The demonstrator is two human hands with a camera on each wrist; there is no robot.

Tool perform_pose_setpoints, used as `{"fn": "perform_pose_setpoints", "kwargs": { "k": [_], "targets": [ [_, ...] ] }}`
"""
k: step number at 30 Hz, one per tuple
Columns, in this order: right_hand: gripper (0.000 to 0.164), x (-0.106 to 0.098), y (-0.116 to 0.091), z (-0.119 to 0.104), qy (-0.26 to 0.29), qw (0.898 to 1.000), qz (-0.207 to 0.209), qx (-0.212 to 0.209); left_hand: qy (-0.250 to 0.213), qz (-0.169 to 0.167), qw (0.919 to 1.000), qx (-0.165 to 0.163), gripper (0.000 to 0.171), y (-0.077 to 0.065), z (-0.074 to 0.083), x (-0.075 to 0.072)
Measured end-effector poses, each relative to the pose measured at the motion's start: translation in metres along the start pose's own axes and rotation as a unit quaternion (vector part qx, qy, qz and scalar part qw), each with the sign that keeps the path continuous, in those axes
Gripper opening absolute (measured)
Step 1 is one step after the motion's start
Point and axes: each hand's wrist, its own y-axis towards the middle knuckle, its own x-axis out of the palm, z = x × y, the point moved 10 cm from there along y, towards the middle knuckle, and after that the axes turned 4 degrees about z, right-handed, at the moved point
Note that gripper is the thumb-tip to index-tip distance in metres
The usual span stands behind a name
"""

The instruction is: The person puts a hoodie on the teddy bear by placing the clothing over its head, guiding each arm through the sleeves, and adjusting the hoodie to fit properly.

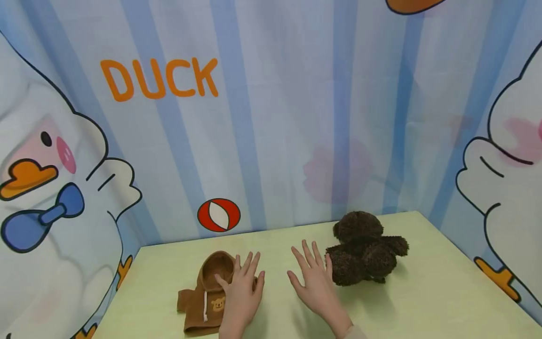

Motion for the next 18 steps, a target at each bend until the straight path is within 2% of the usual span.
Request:
{"fn": "perform_pose_setpoints", "kwargs": {
  "k": [6,10,15,18],
  "targets": [
    [0.043,0.012,0.007,-0.01,0.091,0.996,0.007,-0.012,-0.005,0.015,0.9991,-0.04,0.031,0.001,-0.032,-0.019],
    [0.038,0.031,0.008,-0.014,0.149,0.988,-0.029,-0.015,0.007,0.01,0.9976,-0.068,0.029,0.002,-0.056,-0.029],
    [0.034,0.061,0.007,-0.02,0.217,0.972,-0.092,-0.004,0.033,0.007,0.9946,-0.099,0.033,-0.001,-0.089,-0.041],
    [0.035,0.078,0.006,-0.021,0.27,0.954,-0.128,0.033,0.022,-0.001,0.989,-0.146,0.042,-0.005,-0.113,-0.043]
  ]
}}
